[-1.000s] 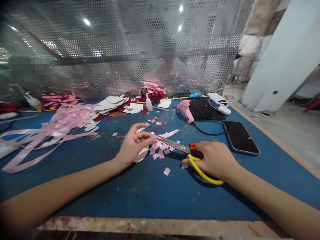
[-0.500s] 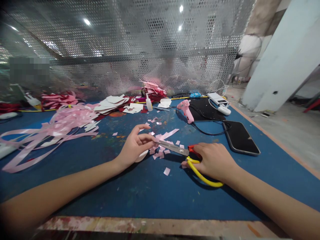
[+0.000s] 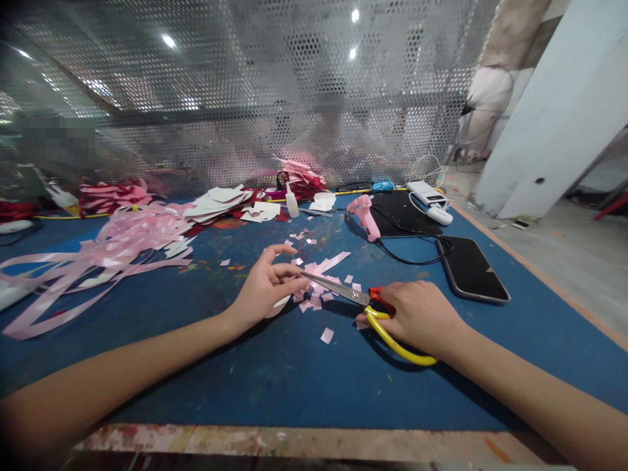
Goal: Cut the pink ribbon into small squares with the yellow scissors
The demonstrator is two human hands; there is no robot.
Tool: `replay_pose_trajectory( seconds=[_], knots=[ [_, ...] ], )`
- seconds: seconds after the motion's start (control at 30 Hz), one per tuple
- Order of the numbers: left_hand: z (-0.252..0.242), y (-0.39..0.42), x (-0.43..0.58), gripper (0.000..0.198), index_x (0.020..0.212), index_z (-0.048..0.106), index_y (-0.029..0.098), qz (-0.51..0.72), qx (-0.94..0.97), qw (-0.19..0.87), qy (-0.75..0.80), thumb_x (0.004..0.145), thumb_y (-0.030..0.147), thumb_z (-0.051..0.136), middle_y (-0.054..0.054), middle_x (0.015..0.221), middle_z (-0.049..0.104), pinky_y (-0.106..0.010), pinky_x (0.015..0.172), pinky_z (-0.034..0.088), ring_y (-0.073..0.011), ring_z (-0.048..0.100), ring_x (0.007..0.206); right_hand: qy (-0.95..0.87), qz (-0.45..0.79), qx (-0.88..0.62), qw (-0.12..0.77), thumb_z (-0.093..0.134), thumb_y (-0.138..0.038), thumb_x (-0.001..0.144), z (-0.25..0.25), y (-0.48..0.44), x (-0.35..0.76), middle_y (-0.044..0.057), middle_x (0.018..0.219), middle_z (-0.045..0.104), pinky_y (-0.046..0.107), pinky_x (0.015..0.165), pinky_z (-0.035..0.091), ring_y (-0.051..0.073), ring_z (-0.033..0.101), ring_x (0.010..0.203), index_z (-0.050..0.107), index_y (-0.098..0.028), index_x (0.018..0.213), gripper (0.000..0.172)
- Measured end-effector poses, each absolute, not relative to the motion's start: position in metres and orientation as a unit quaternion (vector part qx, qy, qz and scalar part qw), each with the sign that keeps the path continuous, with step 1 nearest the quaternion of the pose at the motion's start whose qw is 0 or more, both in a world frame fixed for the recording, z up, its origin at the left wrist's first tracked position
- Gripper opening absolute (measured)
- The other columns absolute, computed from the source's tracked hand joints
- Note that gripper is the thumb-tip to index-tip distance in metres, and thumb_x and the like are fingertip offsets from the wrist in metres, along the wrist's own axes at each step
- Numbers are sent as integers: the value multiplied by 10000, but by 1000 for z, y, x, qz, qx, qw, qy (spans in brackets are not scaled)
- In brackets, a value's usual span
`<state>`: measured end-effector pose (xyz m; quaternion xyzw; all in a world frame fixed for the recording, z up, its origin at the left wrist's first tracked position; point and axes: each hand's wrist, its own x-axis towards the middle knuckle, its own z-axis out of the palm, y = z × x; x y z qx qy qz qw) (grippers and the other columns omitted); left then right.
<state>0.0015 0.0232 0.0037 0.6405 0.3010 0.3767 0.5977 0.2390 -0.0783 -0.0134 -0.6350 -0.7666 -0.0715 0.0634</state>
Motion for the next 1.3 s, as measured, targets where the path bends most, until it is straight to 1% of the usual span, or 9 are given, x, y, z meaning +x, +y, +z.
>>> replay_pose_trajectory(
  seconds=[0.07, 0.17, 0.3, 0.47, 0.57, 0.73, 0.9, 1.1, 1.3],
  knots=[
    [3, 23, 1, 479, 993, 399, 195, 376, 645, 594, 300, 645, 177, 727, 26, 697, 670, -210, 569, 465, -88, 599, 556, -767, -71, -635, 65, 373, -633, 818, -14, -78, 239, 24, 539, 540, 266, 490, 173, 146, 475, 472, 473, -202, 559, 513],
    [1, 24, 1, 473, 1006, 395, 198, 379, 651, 591, 289, 660, 179, 717, 29, 713, 667, -219, 620, 474, -99, 621, 626, -761, -62, -641, 80, 365, -629, 822, -13, -77, 240, 22, 543, 538, 262, 486, 192, 146, 473, 475, 459, -206, 569, 502],
    [0, 26, 0, 465, 1015, 378, 203, 376, 658, 594, 269, 679, 160, 696, 16, 750, 676, -259, 704, 488, -131, 656, 728, -750, -72, -643, 139, 396, -649, 796, -8, -76, 242, 6, 565, 500, 248, 482, 252, 135, 444, 470, 418, -216, 613, 470],
    [0, 26, 1, 500, 1032, 362, 204, 394, 638, 600, 279, 664, 120, 690, 14, 768, 662, -252, 662, 502, -158, 683, 737, -763, -85, -616, 178, 457, -625, 768, -5, -77, 245, 10, 653, 498, 246, 505, 312, 138, 458, 517, 393, -219, 692, 418],
    [0, 27, 2, 533, 1038, 355, 207, 406, 623, 603, 290, 654, 125, 715, 2, 792, 672, -250, 669, 513, -161, 690, 739, -763, -65, -625, 148, 457, -602, 778, -7, -77, 244, 12, 652, 517, 250, 518, 308, 150, 475, 541, 413, -217, 696, 396],
    [-1, 29, 1, 479, 1041, 375, 197, 406, 633, 590, 293, 687, 121, 688, -9, 755, 688, -254, 671, 520, -157, 686, 722, -736, -47, -671, 80, 455, -627, 759, -9, -77, 241, 9, 582, 529, 254, 491, 227, 156, 473, 514, 400, -220, 595, 443],
    [-1, 28, 2, 472, 1038, 374, 200, 415, 618, 596, 301, 688, 125, 682, 1, 775, 667, -252, 648, 523, -159, 686, 717, -737, -52, -670, 66, 462, -653, 738, -9, -77, 241, 14, 595, 555, 254, 497, 204, 164, 496, 535, 419, -216, 590, 463],
    [-1, 29, 2, 511, 1040, 371, 199, 413, 621, 590, 310, 659, 108, 699, 32, 726, 641, -216, 622, 510, -118, 663, 654, -737, -47, -672, 58, 462, -661, 738, -9, -77, 240, 15, 616, 575, 255, 496, 198, 166, 511, 542, 448, -213, 606, 467],
    [0, 28, 0, 523, 1057, 359, 199, 388, 630, 599, 306, 657, 110, 684, 14, 707, 663, -229, 599, 508, -138, 669, 648, -743, -47, -666, 51, 450, -660, 751, -10, -77, 240, 14, 622, 580, 255, 499, 189, 171, 525, 554, 468, -211, 615, 470]
  ],
)
